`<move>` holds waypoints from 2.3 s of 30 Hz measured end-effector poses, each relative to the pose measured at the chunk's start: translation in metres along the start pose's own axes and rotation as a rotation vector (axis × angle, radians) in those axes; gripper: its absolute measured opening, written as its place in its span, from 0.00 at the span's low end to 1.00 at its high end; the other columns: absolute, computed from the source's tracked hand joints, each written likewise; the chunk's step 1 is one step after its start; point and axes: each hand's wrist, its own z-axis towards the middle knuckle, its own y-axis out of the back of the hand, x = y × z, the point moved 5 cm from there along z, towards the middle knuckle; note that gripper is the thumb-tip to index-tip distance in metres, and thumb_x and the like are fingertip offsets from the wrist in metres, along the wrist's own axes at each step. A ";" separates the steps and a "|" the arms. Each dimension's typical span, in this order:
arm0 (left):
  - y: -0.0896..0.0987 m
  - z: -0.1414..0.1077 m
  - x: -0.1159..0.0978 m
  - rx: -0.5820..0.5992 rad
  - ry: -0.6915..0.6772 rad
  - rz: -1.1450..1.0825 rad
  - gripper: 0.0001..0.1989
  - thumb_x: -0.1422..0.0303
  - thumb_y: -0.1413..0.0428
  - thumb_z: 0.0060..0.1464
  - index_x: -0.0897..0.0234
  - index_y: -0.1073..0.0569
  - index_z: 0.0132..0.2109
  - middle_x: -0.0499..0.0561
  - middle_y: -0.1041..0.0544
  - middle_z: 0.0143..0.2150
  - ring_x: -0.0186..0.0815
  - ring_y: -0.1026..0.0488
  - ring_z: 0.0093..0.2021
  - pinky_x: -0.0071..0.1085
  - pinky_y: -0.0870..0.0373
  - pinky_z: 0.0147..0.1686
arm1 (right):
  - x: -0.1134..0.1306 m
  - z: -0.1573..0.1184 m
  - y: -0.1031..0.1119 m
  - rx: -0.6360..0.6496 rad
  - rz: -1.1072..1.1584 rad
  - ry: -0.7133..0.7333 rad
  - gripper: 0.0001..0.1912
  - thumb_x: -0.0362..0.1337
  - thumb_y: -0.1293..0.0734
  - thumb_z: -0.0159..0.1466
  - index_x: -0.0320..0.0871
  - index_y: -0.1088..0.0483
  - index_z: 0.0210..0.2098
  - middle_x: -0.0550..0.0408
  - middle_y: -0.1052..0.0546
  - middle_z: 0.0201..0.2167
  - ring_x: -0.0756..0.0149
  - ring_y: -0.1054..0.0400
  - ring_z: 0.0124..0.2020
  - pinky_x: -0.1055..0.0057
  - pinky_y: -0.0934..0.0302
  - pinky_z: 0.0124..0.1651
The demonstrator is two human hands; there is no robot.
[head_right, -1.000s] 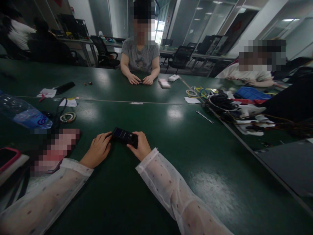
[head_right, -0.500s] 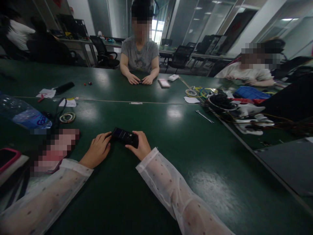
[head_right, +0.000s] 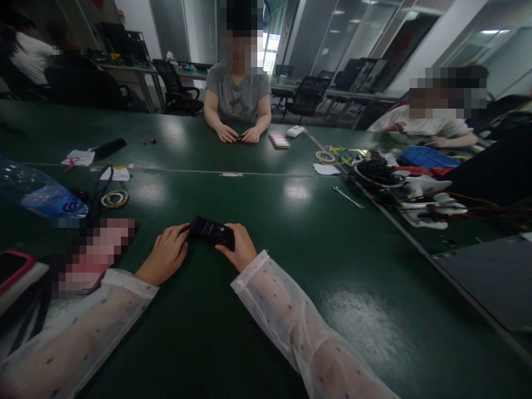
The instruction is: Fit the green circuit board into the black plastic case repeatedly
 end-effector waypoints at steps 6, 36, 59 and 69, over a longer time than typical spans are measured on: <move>0.000 0.000 -0.001 0.012 0.001 0.020 0.19 0.71 0.57 0.62 0.66 0.36 0.58 0.60 0.37 0.61 0.47 0.41 0.59 0.46 0.36 0.51 | 0.000 0.000 0.000 0.001 0.005 -0.017 0.27 0.39 0.28 0.56 0.47 0.40 0.52 0.49 0.30 0.46 0.55 0.32 0.48 0.51 0.35 0.50; -0.001 -0.001 0.001 -0.013 -0.019 0.011 0.19 0.71 0.56 0.62 0.65 0.38 0.59 0.59 0.37 0.61 0.47 0.41 0.59 0.46 0.37 0.52 | -0.034 -0.007 0.024 -0.543 0.002 -0.234 0.24 0.41 0.32 0.57 0.41 0.40 0.50 0.46 0.32 0.44 0.56 0.35 0.45 0.53 0.37 0.50; -0.003 0.000 0.003 0.006 -0.011 0.025 0.20 0.70 0.57 0.62 0.65 0.38 0.60 0.58 0.37 0.61 0.46 0.42 0.60 0.45 0.37 0.53 | -0.036 -0.009 0.025 -0.589 -0.103 -0.319 0.21 0.47 0.40 0.62 0.40 0.38 0.50 0.44 0.33 0.45 0.55 0.37 0.46 0.53 0.41 0.50; 0.001 0.000 -0.001 0.000 -0.013 0.030 0.19 0.71 0.56 0.61 0.66 0.36 0.58 0.59 0.36 0.60 0.47 0.40 0.58 0.46 0.36 0.51 | -0.038 -0.008 0.021 -0.519 -0.195 -0.287 0.26 0.47 0.34 0.57 0.38 0.39 0.50 0.42 0.33 0.45 0.53 0.38 0.46 0.53 0.40 0.49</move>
